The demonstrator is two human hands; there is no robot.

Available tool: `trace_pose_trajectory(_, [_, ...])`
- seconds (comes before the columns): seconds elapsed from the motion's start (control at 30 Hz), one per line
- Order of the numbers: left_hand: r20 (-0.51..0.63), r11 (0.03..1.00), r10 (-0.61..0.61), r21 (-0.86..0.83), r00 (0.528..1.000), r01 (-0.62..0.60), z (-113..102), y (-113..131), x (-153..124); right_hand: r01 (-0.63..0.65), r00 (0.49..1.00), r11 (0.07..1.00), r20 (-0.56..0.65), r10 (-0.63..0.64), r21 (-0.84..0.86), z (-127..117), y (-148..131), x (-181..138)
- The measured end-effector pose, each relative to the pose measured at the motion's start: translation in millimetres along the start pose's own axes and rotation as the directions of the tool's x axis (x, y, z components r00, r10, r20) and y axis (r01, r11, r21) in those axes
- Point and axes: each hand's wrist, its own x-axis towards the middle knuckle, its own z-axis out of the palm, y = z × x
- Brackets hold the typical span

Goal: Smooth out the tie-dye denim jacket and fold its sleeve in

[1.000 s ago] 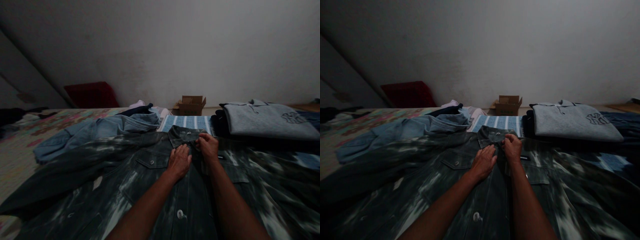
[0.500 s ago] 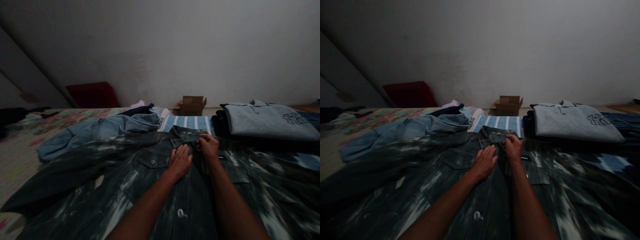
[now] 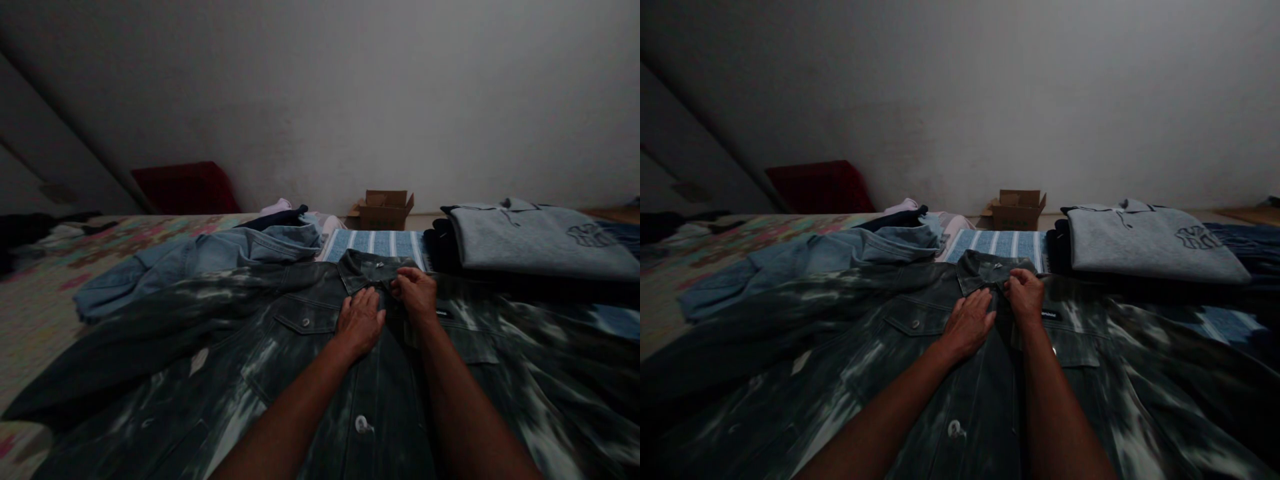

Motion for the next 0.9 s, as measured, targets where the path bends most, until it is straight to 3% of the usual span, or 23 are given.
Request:
trace_pose_trajectory(0.57, [0.156, 1.000, -0.009, -0.013, 0.988, 0.012, -6.8, 2.0, -1.7, -0.016, 1.000, 0.998, 0.026, 0.018, -0.060, -0.8, 6.9, 3.3])
trace_pose_trajectory(0.9, [0.182, 1.000, 0.004, -0.029, 0.983, 0.002, -10.7, 0.7, -0.7, -0.017, 0.999, 0.994, 0.038, 0.021, -0.111, -1.6, 13.1, 5.6])
